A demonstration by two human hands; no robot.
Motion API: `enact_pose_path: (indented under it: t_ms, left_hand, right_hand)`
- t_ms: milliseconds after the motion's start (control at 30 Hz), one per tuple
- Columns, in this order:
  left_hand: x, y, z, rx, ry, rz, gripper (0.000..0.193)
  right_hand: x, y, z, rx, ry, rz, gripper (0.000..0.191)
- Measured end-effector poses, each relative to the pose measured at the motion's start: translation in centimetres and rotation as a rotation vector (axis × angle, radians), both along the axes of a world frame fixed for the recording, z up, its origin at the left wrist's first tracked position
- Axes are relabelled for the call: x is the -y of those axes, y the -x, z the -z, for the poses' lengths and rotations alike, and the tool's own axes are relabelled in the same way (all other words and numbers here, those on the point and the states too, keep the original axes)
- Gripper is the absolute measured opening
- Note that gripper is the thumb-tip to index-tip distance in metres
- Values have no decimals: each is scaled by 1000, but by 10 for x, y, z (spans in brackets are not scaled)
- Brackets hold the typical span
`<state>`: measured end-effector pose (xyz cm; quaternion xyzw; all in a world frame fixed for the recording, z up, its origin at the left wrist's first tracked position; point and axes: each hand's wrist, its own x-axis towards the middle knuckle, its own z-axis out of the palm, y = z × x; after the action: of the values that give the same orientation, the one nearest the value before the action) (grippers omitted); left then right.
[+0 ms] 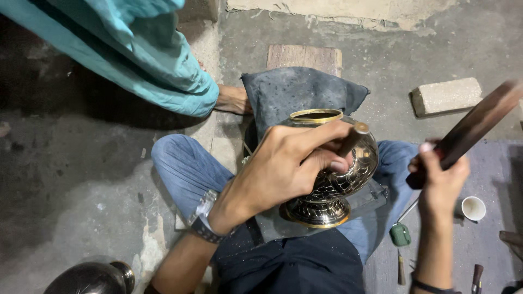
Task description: The person sits on the floor and uses a chisel and wooden mallet to engrave a decorative pattern on a metal vase. They repeatedly tap the chisel to create fine lines on the vase's surface.
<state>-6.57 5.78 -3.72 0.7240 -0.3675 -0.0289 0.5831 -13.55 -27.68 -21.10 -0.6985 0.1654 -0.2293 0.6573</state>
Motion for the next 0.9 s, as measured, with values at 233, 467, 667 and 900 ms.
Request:
enact_pose_path:
  t_ms: [233, 467, 667, 900]
  left_hand:
    - [5, -8, -1, 62, -90, 64, 26]
    - [5, -1, 4, 101, -70, -17, 38]
    - [3, 18, 6, 13, 1, -144, 41]
    - [4, 26, 8, 66, 4, -215, 38]
  right_hand:
    - [10, -27, -117, 124, 637, -417, 24]
    - [-23, -52, -173, 73, 939, -592, 37]
    - [-52, -80, -214, 121, 1050, -816, 48]
    - [-37, -83, -210, 117, 1249, -815, 53]
